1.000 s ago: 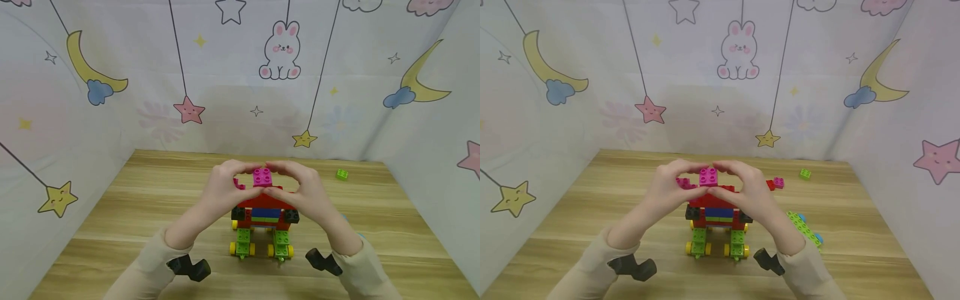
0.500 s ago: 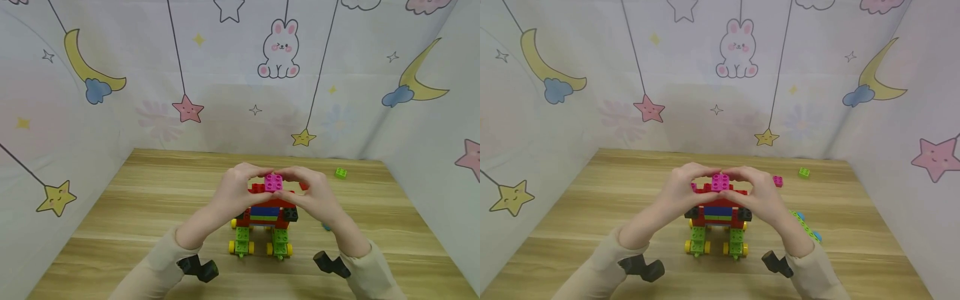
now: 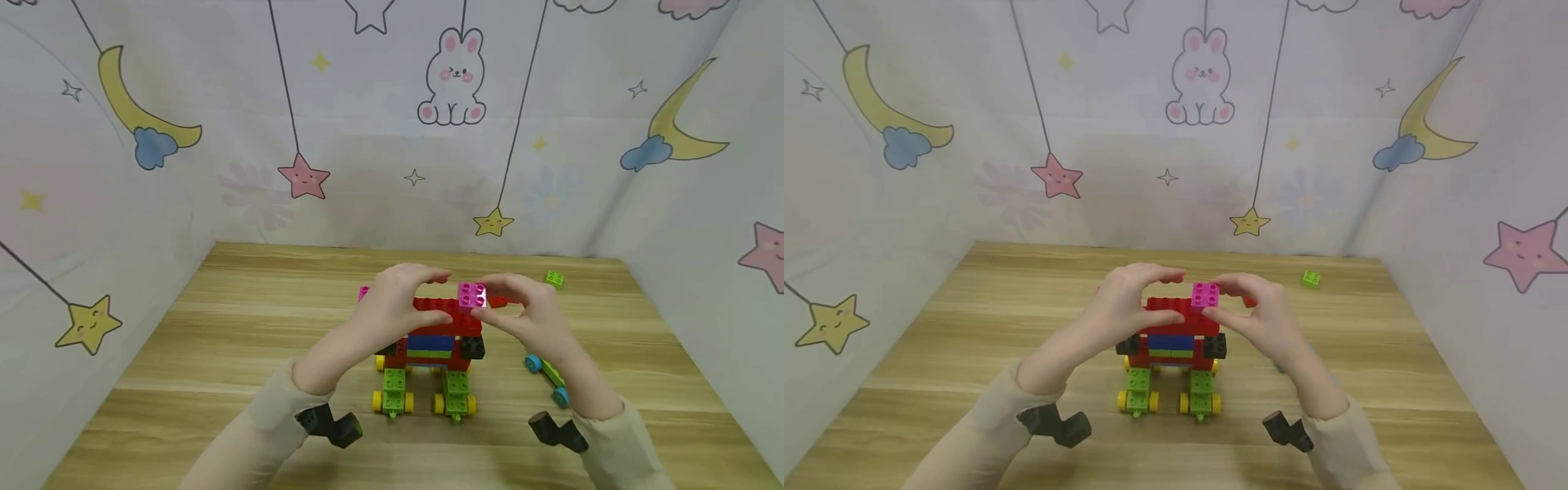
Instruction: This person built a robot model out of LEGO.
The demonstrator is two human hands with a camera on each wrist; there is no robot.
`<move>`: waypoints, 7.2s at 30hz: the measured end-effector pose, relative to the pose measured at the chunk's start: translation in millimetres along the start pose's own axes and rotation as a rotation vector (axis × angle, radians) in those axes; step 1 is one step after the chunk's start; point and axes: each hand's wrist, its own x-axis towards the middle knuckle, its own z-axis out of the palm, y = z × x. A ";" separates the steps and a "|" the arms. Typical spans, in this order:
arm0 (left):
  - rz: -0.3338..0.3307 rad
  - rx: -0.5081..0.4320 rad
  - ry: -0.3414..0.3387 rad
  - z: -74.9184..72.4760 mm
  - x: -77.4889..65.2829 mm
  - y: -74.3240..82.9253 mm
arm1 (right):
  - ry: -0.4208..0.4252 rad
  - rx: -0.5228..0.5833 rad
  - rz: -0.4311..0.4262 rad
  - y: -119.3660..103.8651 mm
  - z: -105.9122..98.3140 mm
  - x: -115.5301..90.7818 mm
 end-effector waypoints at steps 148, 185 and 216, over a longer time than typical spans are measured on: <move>-0.099 0.075 -0.289 2.6 23.4 1.3 | -0.255 -0.019 0.010 22.6 -2.4 0.2; -0.146 0.091 -0.303 6.0 19.3 8.9 | -0.269 -0.001 0.040 22.9 -2.6 -1.7; -0.022 -0.045 -0.130 38.1 29.0 10.4 | -0.016 -0.098 0.184 74.0 -44.0 7.9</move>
